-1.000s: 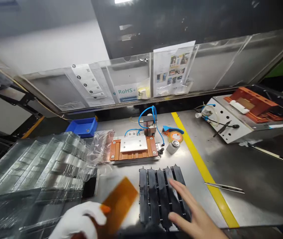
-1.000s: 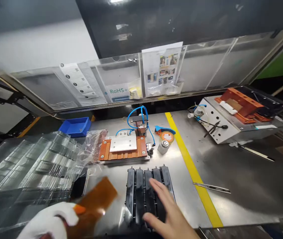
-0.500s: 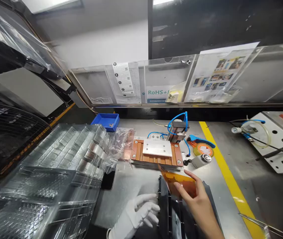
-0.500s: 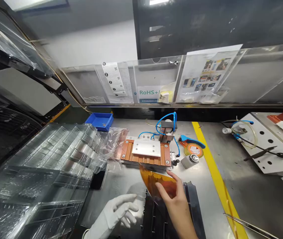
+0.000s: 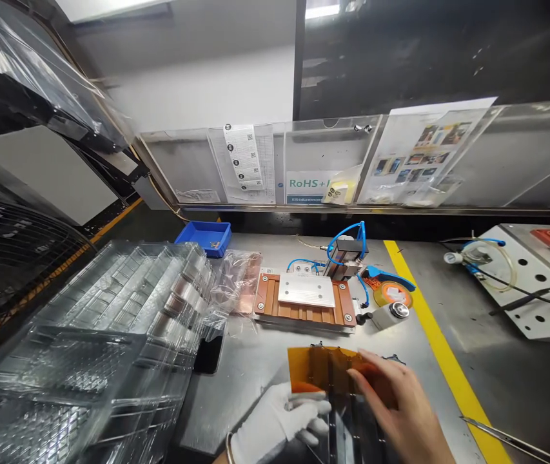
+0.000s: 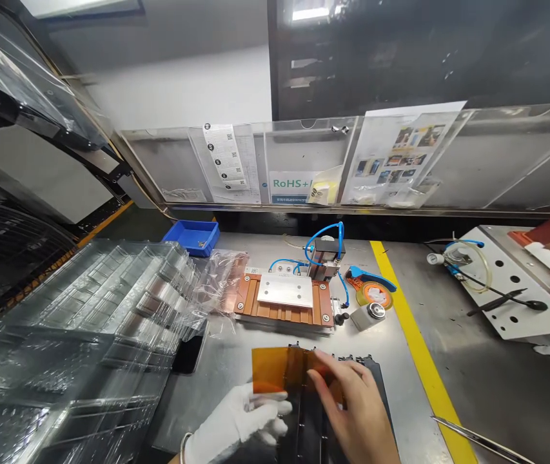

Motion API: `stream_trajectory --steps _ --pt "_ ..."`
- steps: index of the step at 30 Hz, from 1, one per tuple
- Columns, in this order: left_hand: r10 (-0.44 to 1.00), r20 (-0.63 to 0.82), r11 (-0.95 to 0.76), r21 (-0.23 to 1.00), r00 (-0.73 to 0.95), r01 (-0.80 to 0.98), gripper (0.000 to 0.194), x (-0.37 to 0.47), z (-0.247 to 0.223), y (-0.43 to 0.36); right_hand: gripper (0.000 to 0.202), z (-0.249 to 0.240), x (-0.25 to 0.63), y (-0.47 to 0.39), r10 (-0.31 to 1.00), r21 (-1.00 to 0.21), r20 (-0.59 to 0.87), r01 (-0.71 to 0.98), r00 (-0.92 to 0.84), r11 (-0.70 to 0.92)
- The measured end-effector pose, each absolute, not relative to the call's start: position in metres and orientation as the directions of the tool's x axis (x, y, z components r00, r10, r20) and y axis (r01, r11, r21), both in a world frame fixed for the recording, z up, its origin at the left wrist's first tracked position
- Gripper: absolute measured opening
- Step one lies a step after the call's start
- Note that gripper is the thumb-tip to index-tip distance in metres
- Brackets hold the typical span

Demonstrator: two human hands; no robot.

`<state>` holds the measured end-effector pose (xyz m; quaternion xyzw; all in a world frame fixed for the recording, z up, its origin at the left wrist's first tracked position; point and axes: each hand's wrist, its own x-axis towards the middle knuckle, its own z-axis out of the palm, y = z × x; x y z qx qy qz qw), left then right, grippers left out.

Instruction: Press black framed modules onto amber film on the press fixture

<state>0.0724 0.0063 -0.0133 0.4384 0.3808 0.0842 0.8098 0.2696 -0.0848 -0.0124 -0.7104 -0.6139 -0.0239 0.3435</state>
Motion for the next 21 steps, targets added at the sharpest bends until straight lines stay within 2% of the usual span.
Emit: stream_trajectory --steps 1,3,5,7,9,11,13,17,21 --pt "0.478 -0.572 0.616 0.759 0.667 0.209 0.048 0.073 -0.014 0.006 0.039 -0.011 0.273 -0.085 0.852 -0.5 0.405 0.861 0.33 -0.096" --pt "0.516 -0.594 0.61 0.761 0.617 0.223 0.045 0.072 -0.014 0.007 0.054 -0.005 0.278 -0.087 0.831 -0.506 0.374 0.842 0.411 -0.189" --pt "0.566 -0.552 0.543 0.809 0.612 0.228 0.045 0.071 -0.011 0.008 0.056 0.006 0.277 -0.089 0.782 -0.445 0.456 0.87 0.425 -0.214" --pt "0.594 -0.493 0.44 0.861 0.636 0.257 0.043 0.071 -0.003 0.009 0.047 0.021 0.27 -0.092 0.765 -0.371 0.551 0.919 0.334 -0.134" --pt "0.604 -0.392 0.263 0.92 0.694 0.29 0.039 0.072 0.007 0.01 0.039 0.035 0.26 -0.093 0.808 -0.345 0.569 0.937 0.155 0.063" --pt "0.592 -0.282 0.088 0.954 0.755 0.287 0.036 0.072 0.017 0.012 0.031 0.044 0.251 -0.091 0.845 -0.387 0.533 0.9 0.041 0.2" --pt "0.566 -0.215 -0.006 0.964 0.796 0.265 0.033 0.069 0.023 0.014 0.03 0.047 0.244 -0.086 0.857 -0.42 0.513 0.883 0.043 0.207" --pt "0.529 -0.218 -0.028 0.961 0.82 0.274 0.026 0.061 0.019 0.013 0.032 0.038 0.231 -0.076 0.872 -0.434 0.489 0.874 0.026 0.218" --pt "0.565 -0.257 0.003 0.951 0.784 0.31 0.024 0.052 0.011 0.006 0.029 0.014 0.227 -0.089 0.919 -0.546 0.395 0.804 -0.001 0.235"
